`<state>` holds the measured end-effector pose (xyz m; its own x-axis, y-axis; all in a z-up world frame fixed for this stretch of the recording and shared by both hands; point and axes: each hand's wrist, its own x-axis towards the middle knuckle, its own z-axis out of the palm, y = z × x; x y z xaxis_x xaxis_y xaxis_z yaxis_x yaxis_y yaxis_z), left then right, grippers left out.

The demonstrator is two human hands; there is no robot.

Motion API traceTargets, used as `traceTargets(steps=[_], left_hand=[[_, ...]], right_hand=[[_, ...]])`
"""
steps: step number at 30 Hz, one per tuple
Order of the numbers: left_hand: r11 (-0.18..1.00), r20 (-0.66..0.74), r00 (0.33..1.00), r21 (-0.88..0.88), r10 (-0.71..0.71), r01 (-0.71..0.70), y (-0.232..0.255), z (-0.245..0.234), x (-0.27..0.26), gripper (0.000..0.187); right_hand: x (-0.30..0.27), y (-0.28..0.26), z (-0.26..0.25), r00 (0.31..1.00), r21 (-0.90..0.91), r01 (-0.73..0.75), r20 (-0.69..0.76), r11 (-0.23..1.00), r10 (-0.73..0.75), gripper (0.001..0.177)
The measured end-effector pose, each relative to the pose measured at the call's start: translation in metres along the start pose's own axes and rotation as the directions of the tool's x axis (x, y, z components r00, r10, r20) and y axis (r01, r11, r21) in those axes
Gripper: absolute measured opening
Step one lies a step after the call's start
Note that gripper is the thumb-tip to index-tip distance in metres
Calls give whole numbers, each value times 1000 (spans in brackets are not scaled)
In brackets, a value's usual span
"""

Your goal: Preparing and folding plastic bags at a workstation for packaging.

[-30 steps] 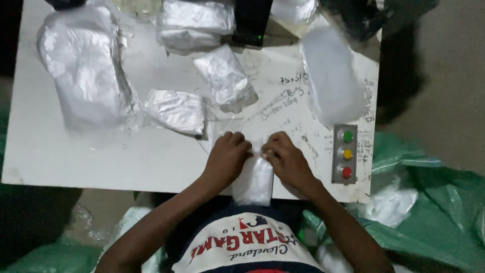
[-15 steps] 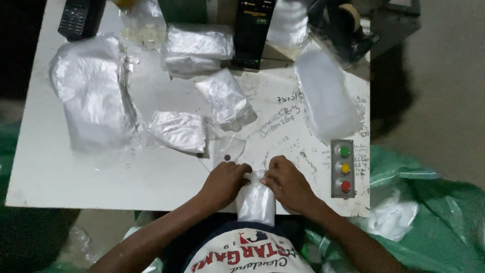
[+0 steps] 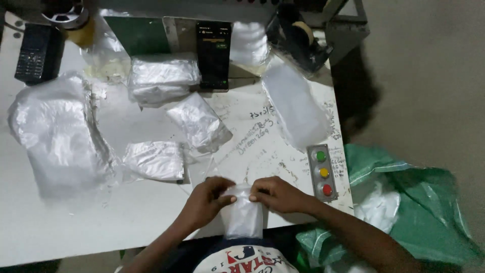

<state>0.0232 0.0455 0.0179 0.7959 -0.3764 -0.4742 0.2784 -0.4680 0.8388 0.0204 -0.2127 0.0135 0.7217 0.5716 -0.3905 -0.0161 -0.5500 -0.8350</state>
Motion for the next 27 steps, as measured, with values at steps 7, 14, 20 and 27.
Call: traceTargets(steps=[7, 14, 20, 27], left_hand=[[752, -94, 824, 476, 559, -455, -42, 18, 26, 21], [767, -14, 905, 538, 424, -351, -39, 27, 19, 18], [635, -86, 757, 610, 648, -474, -56, 39, 22, 3], [808, -92, 885, 460, 456, -369, -54, 33, 14, 7]], right_hand=[[13, 11, 13, 906, -504, 155, -271, 850, -325, 54], [18, 26, 28, 974, -564, 154, -52, 811, -221, 29], [18, 19, 29, 973, -568, 142, -70, 811, -219, 30], [16, 21, 29, 957, -541, 157, -125, 827, -263, 20]])
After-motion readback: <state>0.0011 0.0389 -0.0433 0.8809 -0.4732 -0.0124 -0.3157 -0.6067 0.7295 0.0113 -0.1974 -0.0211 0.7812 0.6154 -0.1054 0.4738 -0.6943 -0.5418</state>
